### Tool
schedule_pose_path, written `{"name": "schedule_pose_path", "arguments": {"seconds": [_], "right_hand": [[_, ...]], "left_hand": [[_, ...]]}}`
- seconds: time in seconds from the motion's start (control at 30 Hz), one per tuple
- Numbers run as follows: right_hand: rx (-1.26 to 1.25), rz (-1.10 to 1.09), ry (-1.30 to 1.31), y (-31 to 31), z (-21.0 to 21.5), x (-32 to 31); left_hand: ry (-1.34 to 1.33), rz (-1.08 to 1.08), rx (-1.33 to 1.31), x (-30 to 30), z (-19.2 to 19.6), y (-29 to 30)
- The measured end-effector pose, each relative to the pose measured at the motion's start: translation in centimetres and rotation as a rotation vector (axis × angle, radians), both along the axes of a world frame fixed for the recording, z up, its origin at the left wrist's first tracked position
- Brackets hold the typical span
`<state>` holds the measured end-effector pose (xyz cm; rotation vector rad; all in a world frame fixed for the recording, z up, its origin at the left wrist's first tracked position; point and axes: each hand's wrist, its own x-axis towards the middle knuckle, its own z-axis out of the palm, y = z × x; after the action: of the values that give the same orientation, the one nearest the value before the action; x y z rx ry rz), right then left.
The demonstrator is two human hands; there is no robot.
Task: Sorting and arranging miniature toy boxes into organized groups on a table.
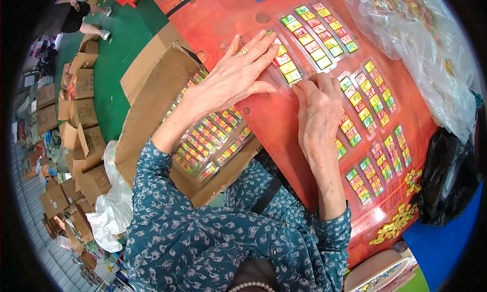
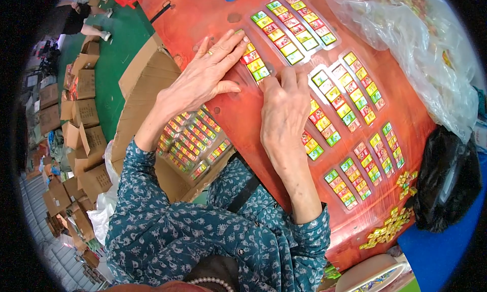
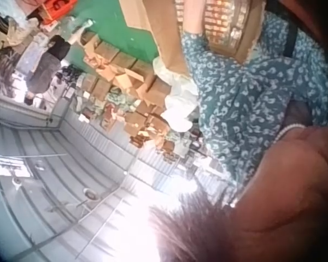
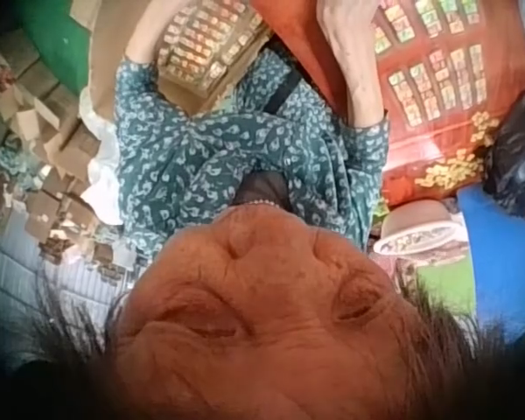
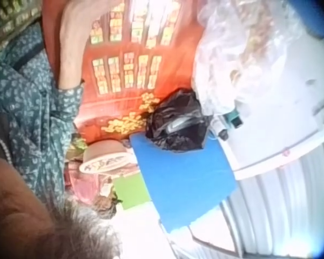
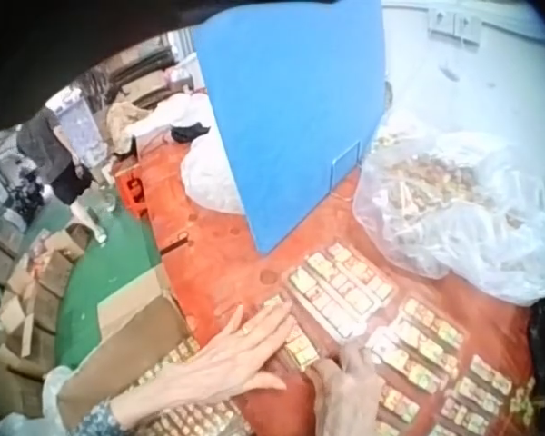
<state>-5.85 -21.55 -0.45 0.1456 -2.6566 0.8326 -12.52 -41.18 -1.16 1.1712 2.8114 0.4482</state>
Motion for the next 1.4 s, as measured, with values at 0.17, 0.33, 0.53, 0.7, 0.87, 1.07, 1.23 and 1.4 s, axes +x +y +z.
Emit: {"name": "schedule_pose_path", "arguments": {"seconds": [0.17,0.33,0.53,0.7,0.87,1.07,1.23,1.4], "right_hand": [[0.037,0.002,0.014,-0.1,-0.5,0.1],[0.120,0.047,0.078,0.0,-0.4,0.3],[-0.021,-0.002,-0.058,2.3,3.0,5.5],[-0.056,-0.027,-0.207,3.9,4.0,9.4],[-0.067,-0.060,-0.204,4.6,3.9,10.8],[-0.112,0.035,-0.045,3.3,5.0,6.5],[-0.043,0.074,0.151,-0.2,2.2,-1.8],[0.109,0.044,0.070,-2.4,-0.5,-4.4]], "left_hand": [[0.034,0.030,-0.094,0.2,0.1,0.2],[0.033,0.021,-0.024,0.0,-0.2,0.2],[0.002,0.120,0.034,1.5,-0.8,-0.9],[0.007,0.142,0.006,2.5,-1.3,-1.0],[0.021,0.122,-0.001,3.0,-0.5,-0.1],[0.148,0.069,0.122,-1.6,1.0,-0.4],[0.175,-0.061,0.276,-5.5,0.9,0.3],[0.108,-0.128,0.261,-6.4,0.5,0.0]]}}
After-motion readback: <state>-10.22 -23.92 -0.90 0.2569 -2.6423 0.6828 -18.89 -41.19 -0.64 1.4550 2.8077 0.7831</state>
